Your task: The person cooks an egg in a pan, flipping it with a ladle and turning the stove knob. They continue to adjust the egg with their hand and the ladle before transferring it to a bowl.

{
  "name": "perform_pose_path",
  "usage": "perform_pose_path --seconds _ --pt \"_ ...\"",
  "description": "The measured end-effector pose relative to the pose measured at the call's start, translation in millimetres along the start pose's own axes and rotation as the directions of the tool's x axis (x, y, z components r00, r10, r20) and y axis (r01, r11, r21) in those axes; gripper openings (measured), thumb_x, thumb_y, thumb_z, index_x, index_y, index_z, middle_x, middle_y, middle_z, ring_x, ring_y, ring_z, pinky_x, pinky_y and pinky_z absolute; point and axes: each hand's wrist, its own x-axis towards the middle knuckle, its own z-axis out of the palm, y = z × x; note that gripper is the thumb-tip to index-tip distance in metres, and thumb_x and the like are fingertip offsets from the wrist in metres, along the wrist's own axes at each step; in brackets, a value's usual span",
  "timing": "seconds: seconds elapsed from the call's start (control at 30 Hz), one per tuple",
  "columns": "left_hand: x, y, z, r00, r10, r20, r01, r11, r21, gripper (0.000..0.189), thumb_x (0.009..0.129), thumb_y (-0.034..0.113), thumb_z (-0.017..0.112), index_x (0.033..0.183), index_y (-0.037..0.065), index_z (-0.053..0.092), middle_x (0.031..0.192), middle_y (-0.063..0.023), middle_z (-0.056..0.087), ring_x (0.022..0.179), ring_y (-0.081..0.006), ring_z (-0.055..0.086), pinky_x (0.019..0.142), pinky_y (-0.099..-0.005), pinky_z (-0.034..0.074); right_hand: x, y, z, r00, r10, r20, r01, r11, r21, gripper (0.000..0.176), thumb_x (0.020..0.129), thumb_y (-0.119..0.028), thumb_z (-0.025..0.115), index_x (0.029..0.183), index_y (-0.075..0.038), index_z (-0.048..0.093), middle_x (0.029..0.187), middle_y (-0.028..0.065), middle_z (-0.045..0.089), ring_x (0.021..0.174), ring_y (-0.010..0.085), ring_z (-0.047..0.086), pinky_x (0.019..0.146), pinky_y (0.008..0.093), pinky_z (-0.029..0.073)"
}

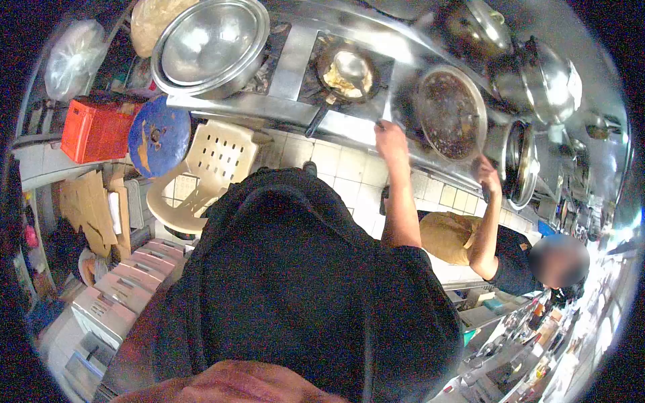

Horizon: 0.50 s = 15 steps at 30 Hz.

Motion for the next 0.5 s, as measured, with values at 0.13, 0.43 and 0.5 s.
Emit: perform_pose_path --seconds 0.13,0.43,0.5 --pt "-0.7 0.6 2.2 1.0 -0.002 -0.002 0.002 1.0 -0.004 0.045 0.082 0.031 0.07 0.113 -0.002 0.065 0.096 -0.0192 0.07 0.09 -0.0275 0.068 0.079 -0.0367 0.052 -10.3 3.3 13.1 0.999 -0.032 0.035 0.03 0.998 0.052 0.041 0.087 -0.03 0.062 0.121 -0.006 0.063 0.11 0.0235 0.065 0.106 0.0374 0.062 0.09 0.0406 0.048" --pt "0.7 -5.0 6.2 1.0 -0.002 -0.003 0.002 1.0 -0.011 0.045 0.082 0.03 0.069 0.112 -0.002 0.065 0.096 -0.019 0.07 0.09 -0.0279 0.068 0.079 -0.0369 0.052 -3.4 12.3 10.0 0.998 -0.03 0.054 0.022 0.988 0.154 0.036 0.089 -0.03 0.056 0.116 -0.008 0.065 0.107 0.0235 0.065 0.106 0.0385 0.062 0.091 0.0426 0.048" --pt "-1.2 -5.5 7.7 1.0 -0.004 -0.001 0.004 1.0 -0.011 0.044 0.082 0.03 0.069 0.112 -0.002 0.065 0.096 -0.019 0.07 0.089 -0.0279 0.068 0.079 -0.0369 0.052 0.6 14.7 9.0 0.999 0.018 0.045 -0.026 0.985 0.169 0.042 0.088 -0.032 0.06 0.118 -0.003 0.064 0.102 0.0275 0.066 0.102 0.0384 0.064 0.088 0.0412 0.048"
